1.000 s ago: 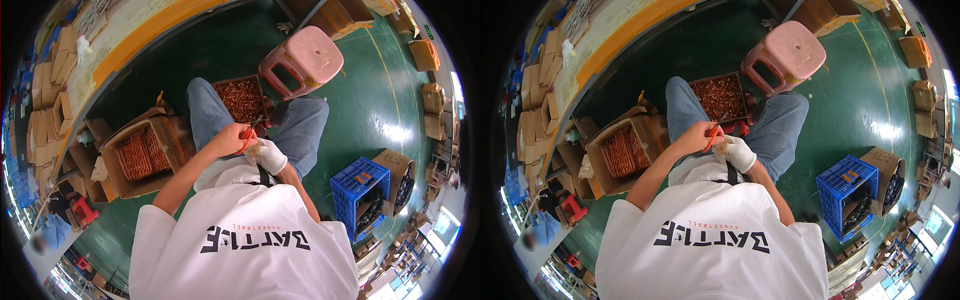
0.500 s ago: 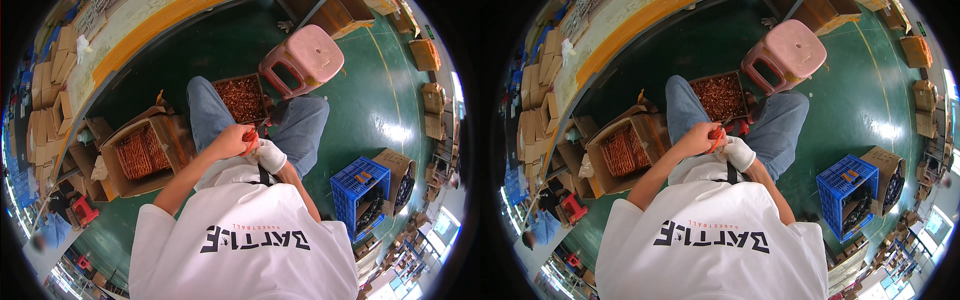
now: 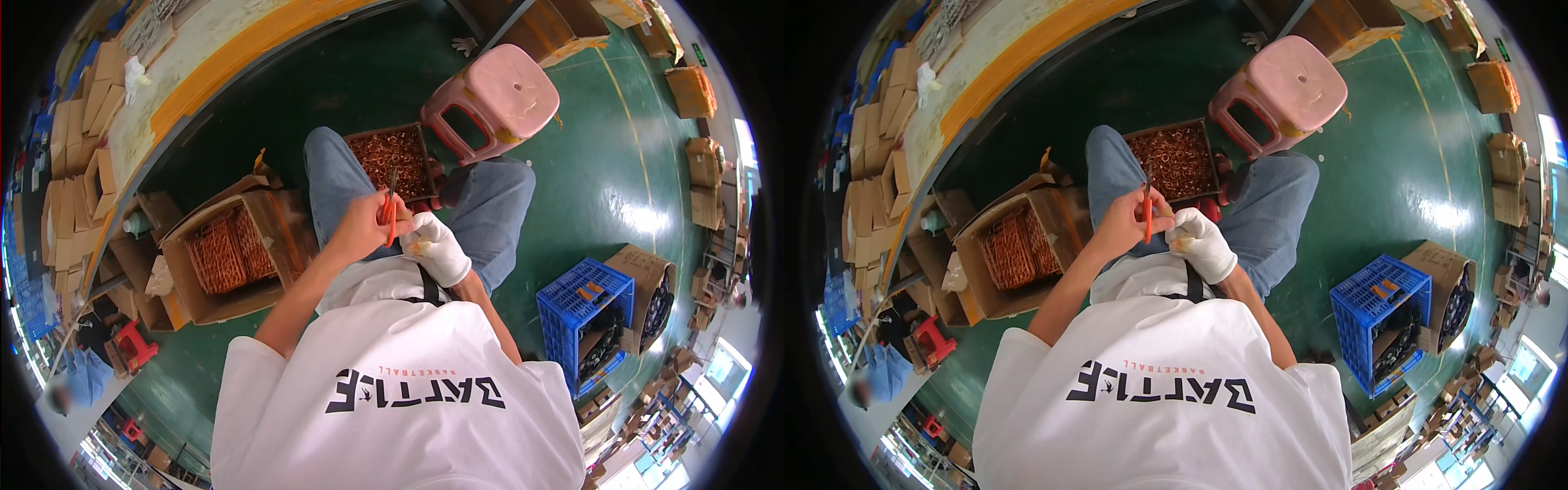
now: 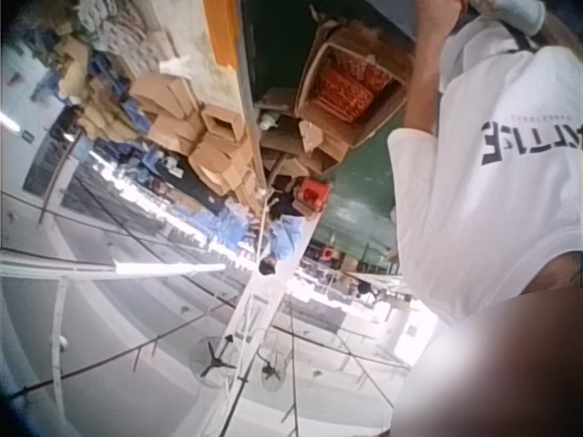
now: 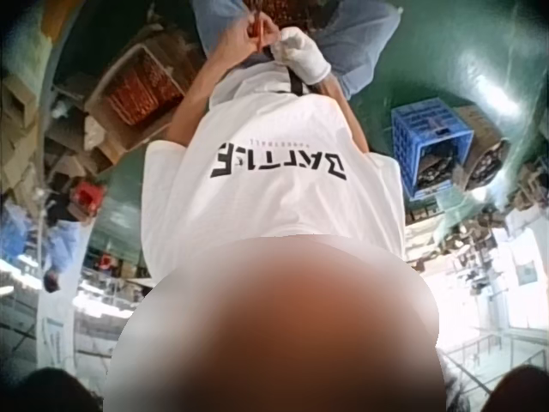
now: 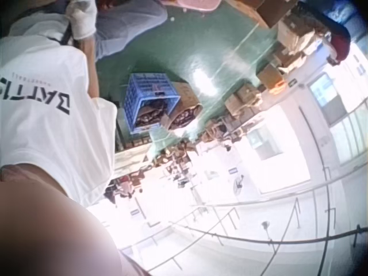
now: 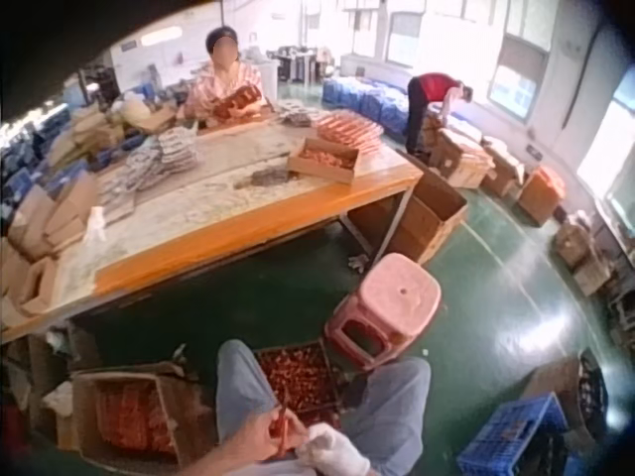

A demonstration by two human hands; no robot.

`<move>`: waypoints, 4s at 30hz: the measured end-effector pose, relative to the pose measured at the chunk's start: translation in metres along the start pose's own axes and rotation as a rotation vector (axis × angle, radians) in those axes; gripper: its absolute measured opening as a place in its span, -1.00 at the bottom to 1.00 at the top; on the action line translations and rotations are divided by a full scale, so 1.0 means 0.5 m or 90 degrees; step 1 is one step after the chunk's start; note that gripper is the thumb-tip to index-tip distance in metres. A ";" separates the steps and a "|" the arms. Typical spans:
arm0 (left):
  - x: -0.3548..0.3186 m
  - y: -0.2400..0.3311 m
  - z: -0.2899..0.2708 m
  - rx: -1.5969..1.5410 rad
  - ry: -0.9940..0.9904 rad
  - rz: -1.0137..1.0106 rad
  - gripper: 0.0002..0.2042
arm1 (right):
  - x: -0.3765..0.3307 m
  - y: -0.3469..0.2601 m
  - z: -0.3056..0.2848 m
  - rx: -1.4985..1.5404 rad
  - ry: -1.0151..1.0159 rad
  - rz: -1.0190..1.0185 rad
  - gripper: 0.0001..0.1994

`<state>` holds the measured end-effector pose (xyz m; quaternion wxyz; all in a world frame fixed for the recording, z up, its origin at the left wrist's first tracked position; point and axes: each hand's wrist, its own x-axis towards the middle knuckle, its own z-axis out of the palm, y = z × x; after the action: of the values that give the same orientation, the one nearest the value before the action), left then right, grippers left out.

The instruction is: The person uses shears to cut small copper pieces from a copper frame, dropping the pieces into a small box. They then set aside the trimmed frame and retrieve a new one from a large box to continue the process.

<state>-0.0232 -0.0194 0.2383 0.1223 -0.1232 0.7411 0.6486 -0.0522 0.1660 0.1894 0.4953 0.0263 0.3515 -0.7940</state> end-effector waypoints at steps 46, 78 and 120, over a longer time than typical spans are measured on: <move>-0.170 -0.136 -0.068 -0.321 0.221 -0.233 -0.81 | 0.056 0.017 0.056 0.137 -0.216 -0.113 -0.79; -0.411 -0.314 0.030 -0.617 0.706 -0.107 -0.86 | 0.213 0.244 0.284 -0.879 -0.493 0.178 -0.72; -0.484 -0.402 0.084 -0.567 0.834 -0.224 -0.68 | 0.233 0.408 0.255 -0.759 -0.619 0.410 -0.86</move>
<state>0.2737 0.0021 0.1281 -0.2968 -0.6296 0.3043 0.6504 0.0917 -0.0516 0.1312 0.7256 -0.4868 0.4351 -0.2170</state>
